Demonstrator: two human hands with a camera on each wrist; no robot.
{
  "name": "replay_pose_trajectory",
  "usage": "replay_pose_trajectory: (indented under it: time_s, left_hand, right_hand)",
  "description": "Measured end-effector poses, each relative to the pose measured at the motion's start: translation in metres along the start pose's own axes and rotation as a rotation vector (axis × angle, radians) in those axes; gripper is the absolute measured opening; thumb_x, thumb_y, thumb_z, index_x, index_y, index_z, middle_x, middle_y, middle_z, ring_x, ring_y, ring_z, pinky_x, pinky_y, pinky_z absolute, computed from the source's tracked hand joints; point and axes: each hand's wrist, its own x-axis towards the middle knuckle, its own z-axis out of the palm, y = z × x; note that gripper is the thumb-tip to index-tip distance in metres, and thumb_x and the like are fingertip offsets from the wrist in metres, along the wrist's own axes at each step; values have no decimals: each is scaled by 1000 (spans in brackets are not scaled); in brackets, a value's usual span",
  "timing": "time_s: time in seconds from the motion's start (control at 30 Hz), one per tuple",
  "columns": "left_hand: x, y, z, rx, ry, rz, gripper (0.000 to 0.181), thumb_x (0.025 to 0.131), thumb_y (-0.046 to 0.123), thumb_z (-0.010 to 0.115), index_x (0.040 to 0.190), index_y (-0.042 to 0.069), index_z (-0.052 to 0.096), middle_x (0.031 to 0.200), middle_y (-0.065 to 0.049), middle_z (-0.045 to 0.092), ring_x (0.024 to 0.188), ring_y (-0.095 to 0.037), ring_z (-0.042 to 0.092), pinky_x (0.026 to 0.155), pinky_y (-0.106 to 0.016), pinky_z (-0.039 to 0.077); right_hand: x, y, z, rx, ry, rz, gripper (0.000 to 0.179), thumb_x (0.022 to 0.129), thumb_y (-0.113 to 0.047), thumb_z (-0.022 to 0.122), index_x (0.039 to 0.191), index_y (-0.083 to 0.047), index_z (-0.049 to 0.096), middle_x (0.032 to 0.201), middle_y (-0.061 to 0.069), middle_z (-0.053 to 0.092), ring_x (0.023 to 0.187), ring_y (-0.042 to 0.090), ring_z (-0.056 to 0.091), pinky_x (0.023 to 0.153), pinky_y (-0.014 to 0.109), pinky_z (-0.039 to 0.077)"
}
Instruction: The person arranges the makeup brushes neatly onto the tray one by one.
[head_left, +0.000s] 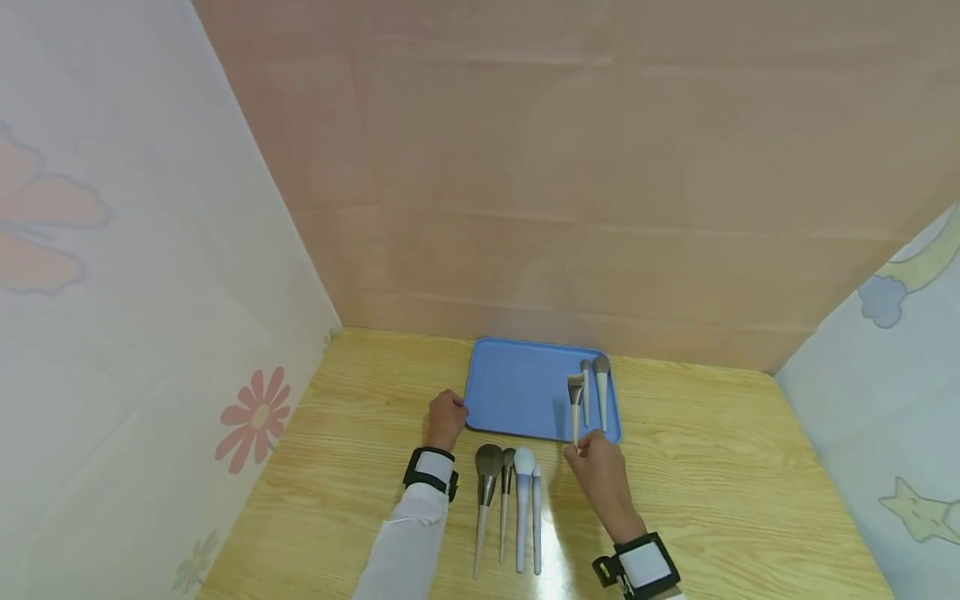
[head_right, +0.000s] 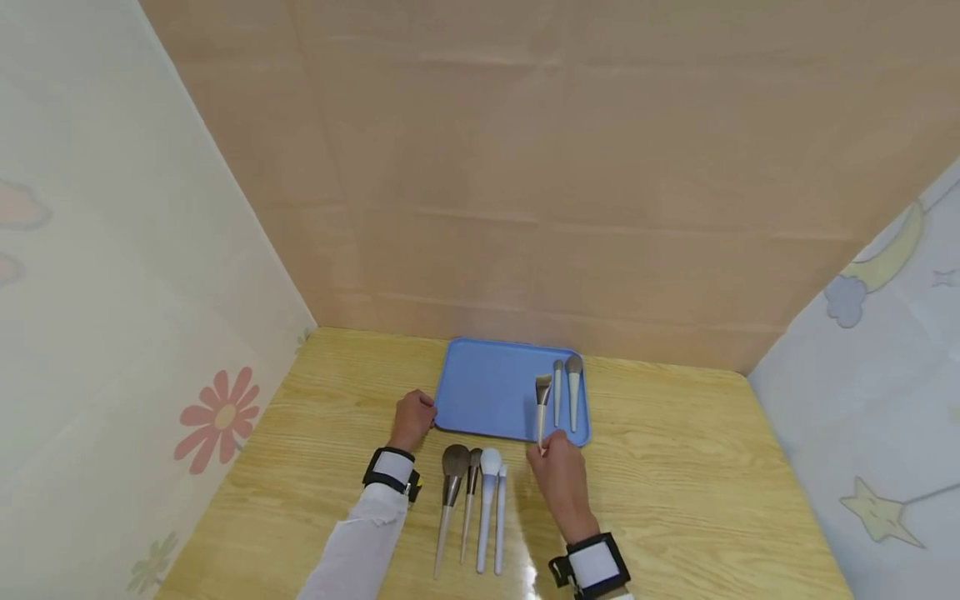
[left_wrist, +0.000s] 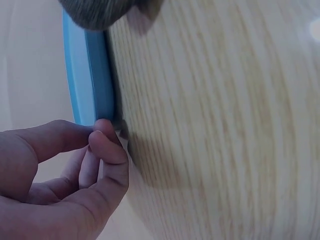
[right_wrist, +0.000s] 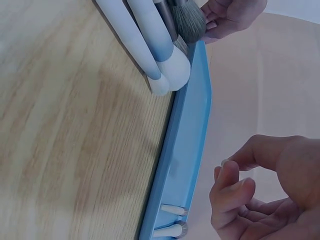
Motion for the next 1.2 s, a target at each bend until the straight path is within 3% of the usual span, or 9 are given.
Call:
replay_pose_trajectory:
  time_s: [0.37, 0.67, 1.2]
  left_hand:
    - [2, -4, 1, 4, -18, -30, 7, 84, -5, 66, 91, -7, 66, 88, -21, 68, 77, -31, 66, 66, -39, 55]
    - [3, -4, 3, -2, -5, -16, 7, 84, -5, 67, 90, -8, 66, 88, -21, 69, 79, -31, 66, 67, -41, 55]
    - [3, -5, 2, -1, -4, -13, 6, 84, -4, 68, 88, -6, 66, 87, -20, 68, 79, -31, 65, 68, -40, 54]
  right_hand:
    - [13, 2, 5, -11, 46, -48, 13, 85, -7, 66, 85, 3, 59, 71, 15, 66, 52, 13, 55, 45, 24, 41]
    - [26, 3, 5, -12, 16, -19, 14, 86, -9, 65, 87, 4, 59, 69, 13, 64, 52, 13, 53, 45, 25, 40]
    - [44, 5, 7, -28, 40, -9, 15, 87, -9, 65, 89, 5, 60, 71, 16, 66, 52, 15, 55, 44, 25, 41]
